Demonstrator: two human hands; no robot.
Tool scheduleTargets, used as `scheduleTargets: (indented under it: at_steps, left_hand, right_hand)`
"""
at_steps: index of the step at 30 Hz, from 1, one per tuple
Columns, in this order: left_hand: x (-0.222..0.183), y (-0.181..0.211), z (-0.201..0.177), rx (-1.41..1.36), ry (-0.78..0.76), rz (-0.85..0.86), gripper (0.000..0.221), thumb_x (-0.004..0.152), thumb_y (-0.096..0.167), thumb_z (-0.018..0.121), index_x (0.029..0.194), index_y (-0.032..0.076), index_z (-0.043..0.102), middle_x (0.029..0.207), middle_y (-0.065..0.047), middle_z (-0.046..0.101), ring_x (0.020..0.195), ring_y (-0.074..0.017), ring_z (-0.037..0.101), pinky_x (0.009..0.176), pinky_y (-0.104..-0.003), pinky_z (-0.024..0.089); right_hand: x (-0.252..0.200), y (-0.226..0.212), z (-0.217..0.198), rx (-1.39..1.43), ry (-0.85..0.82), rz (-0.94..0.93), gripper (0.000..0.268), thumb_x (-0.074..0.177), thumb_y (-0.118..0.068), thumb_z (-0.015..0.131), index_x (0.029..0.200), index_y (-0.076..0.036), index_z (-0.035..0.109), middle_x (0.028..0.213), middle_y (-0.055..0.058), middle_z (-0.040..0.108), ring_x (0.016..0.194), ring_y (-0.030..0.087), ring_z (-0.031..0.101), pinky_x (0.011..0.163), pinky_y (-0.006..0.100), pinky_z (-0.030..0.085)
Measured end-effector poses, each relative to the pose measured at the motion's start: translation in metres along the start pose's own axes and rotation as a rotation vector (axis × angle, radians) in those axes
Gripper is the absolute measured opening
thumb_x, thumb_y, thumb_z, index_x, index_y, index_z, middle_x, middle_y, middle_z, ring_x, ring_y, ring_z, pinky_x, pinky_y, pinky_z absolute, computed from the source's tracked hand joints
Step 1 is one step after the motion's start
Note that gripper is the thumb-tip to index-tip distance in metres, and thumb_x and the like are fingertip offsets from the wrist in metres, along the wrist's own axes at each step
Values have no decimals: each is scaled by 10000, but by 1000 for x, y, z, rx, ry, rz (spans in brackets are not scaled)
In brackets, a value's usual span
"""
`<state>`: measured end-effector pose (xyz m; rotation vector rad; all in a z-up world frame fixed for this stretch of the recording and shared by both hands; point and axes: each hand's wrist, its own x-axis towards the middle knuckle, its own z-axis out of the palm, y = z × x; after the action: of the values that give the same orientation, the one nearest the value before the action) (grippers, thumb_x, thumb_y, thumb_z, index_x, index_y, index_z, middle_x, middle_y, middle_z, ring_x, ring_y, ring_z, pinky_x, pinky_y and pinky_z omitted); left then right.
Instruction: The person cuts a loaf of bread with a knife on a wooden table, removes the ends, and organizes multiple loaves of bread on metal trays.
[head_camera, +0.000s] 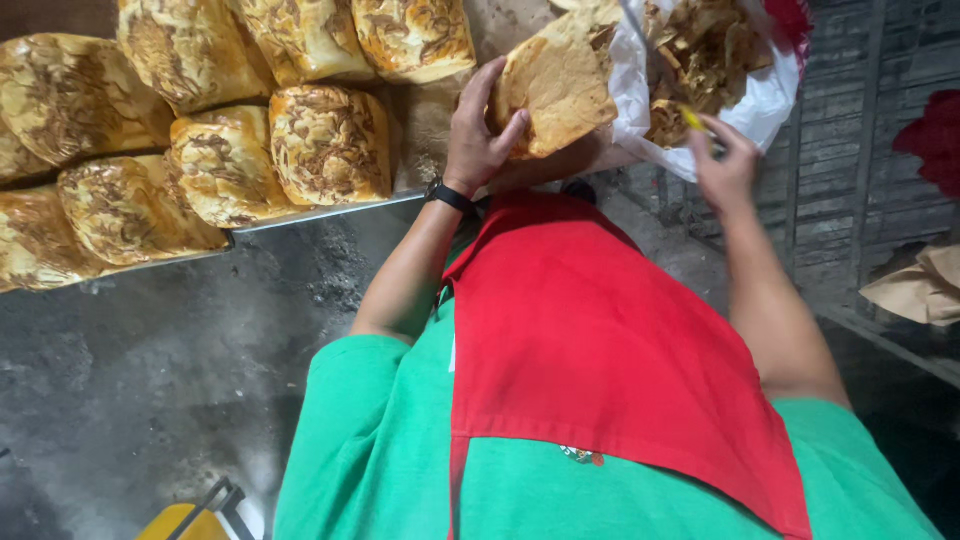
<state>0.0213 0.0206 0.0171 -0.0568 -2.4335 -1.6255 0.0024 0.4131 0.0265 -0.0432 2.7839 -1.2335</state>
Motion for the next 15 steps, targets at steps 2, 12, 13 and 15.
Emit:
scheduleTargets:
  at_steps: [2, 12, 13, 15]
  left_hand:
    - [0, 1, -3, 41, -17, 30, 671, 939, 220, 800, 1508, 76, 477, 1515, -159, 559, 1459, -343, 504, 1231, -439, 419]
    - [-11, -2, -4, 134, -87, 93, 1020, 830, 435, 902, 1587, 87, 313, 1621, -154, 401, 1536, -356, 358, 1290, -480, 305]
    - [-13, -4, -6, 122, -79, 126, 1165, 770, 497, 947, 1602, 76, 248, 1640, -175, 333, 1535, -371, 317, 1285, -495, 283]
    - [-18, -9, -7, 232, -114, 158, 1310, 639, 558, 992, 1594, 96, 224, 1641, -207, 218, 1525, -411, 241, 1252, -530, 252]
  right_hand:
    - [32, -11, 42, 267, -117, 88, 392, 1032, -327, 761, 1303, -48, 718, 1179, 90, 756, 1035, 157, 691, 895, 306, 554]
    - [137, -101, 126, 506, -182, 142, 242, 960, -285, 817, 1019, -56, 765, 868, 18, 736, 737, 128, 664, 673, 308, 560]
    - [142, -97, 124, 554, -156, 67, 222, 971, -259, 825, 1019, -51, 764, 909, 16, 756, 796, 120, 704, 733, 293, 596]
    - [151, -78, 113, 631, -58, -35, 244, 958, -217, 868, 1051, -36, 733, 976, 14, 738, 855, 122, 705, 753, 290, 593]
